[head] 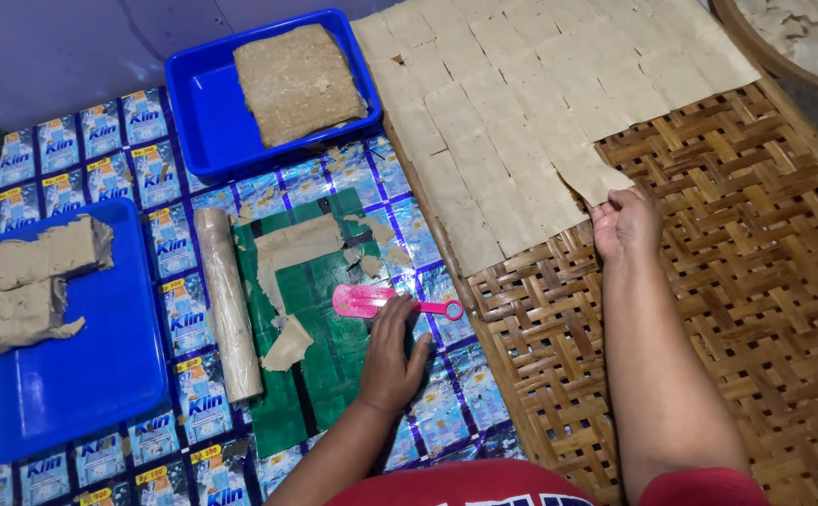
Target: Rolling out dough and cutting it into rectangular sheets using a plastic scraper.
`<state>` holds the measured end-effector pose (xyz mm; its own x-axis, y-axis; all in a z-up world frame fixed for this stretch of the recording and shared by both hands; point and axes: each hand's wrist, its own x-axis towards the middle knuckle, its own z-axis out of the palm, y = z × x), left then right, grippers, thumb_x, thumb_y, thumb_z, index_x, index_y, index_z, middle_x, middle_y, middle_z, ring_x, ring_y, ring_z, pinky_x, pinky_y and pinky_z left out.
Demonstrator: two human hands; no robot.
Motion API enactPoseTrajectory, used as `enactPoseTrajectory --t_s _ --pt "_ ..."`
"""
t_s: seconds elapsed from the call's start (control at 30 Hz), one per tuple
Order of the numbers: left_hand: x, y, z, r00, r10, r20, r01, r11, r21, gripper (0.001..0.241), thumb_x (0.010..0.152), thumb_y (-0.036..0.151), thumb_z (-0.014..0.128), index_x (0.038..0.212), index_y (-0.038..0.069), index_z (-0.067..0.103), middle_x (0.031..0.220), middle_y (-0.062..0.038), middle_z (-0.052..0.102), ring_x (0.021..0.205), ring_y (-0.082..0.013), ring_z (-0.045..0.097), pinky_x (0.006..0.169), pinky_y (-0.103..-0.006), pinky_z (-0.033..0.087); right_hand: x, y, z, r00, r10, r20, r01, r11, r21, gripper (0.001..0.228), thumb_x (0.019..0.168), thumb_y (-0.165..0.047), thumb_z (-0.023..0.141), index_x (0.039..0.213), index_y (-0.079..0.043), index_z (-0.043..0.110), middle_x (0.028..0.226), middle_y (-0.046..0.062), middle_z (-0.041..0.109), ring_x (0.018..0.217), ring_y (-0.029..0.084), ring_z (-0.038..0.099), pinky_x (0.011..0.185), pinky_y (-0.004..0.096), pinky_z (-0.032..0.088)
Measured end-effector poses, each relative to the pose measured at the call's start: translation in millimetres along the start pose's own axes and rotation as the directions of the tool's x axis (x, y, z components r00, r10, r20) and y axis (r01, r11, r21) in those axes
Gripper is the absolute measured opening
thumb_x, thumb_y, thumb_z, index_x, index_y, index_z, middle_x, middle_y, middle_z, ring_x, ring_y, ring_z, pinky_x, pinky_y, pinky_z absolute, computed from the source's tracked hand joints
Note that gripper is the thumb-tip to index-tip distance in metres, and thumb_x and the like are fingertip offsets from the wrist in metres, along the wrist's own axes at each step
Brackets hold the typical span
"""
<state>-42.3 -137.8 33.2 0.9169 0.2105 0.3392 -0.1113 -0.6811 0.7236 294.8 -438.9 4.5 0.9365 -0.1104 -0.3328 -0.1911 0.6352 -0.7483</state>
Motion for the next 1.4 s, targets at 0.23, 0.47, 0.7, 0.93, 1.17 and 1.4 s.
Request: enactPoseTrajectory --t_s 0.23,0.47,0.7,0.93,1.17,1.4 --pt "0 0 -1 1.0 -0.026 0.016 0.026 1.0 0.0 0.054 0.1 0.029 0.063 0.144 0.001 0.051 0.152 -0.021 0.051 0.147 -0.0398 0.042 0.122 -0.0509 0.03 -8 1 1 0.997 -0.021 -0.073 0.014 0.996 -0.091 0.012 0.094 0.006 0.056 0.104 0.004 0.063 0.108 0.02 0.066 0.097 0.027 0.068 0.085 0.036 0.061" --pt "-1 0 -1 0.999 -0.032 0.01 0.032 0.999 -0.004 0.053 0.1 0.028 0.062 0.145 0.002 0.05 0.152 -0.02 0.051 0.148 -0.0401 0.041 0.122 -0.0504 0.03 -71 -34 52 0.994 -0.014 -0.106 -0.035 0.896 -0.442 0.014 0.093 0.0 0.057 0.106 0.003 0.061 0.11 0.015 0.063 0.098 0.022 0.065 0.086 0.037 0.062" --pt "-2 -4 -3 0.994 -0.106 -0.031 0.098 0.978 -0.187 0.053 0.101 0.025 0.061 0.146 0.001 0.049 0.151 -0.023 0.052 0.145 -0.0396 0.047 0.12 -0.0482 0.035 -159 10 69 0.827 -0.346 0.443 0.547 0.312 -0.777 0.033 0.1 0.001 0.054 0.133 0.002 0.059 0.114 0.015 0.067 0.095 0.02 0.067 0.084 0.033 0.057" --pt "-11 2 -24 0.994 -0.107 -0.021 0.1 0.971 -0.217 0.049 0.099 0.019 0.062 0.144 0.004 0.052 0.148 -0.02 0.055 0.145 -0.0393 0.048 0.12 -0.0476 0.038 -256 96 99 0.375 0.153 0.914 0.924 -0.148 -0.354 0.039 0.087 -0.012 0.068 0.125 -0.014 0.07 0.117 0.013 0.07 0.112 0.033 0.063 0.093 0.047 0.048" --pt "-44 -28 -94 0.957 -0.127 -0.262 0.222 0.902 0.371 0.036 0.093 0.016 0.067 0.128 0.012 0.065 0.146 -0.015 0.054 0.147 -0.0384 0.041 0.121 -0.0651 0.018 -252 114 106 0.345 0.332 0.878 0.892 -0.406 -0.197 0.049 0.093 -0.011 0.062 0.137 -0.033 0.066 0.096 0.006 0.061 0.099 0.027 0.062 0.092 0.045 0.048" --pt "-71 -78 -154 0.915 -0.157 -0.371 0.359 0.736 0.574 0.037 0.087 0.011 0.068 0.124 0.012 0.07 0.152 -0.017 0.05 0.147 -0.0406 0.038 0.117 -0.0595 0.028 -299 109 128 0.361 0.421 0.832 0.931 -0.21 -0.298 0.049 0.087 -0.019 0.066 0.135 -0.032 0.065 0.094 0.012 0.06 0.08 0.033 0.065 0.063 0.048 0.052"
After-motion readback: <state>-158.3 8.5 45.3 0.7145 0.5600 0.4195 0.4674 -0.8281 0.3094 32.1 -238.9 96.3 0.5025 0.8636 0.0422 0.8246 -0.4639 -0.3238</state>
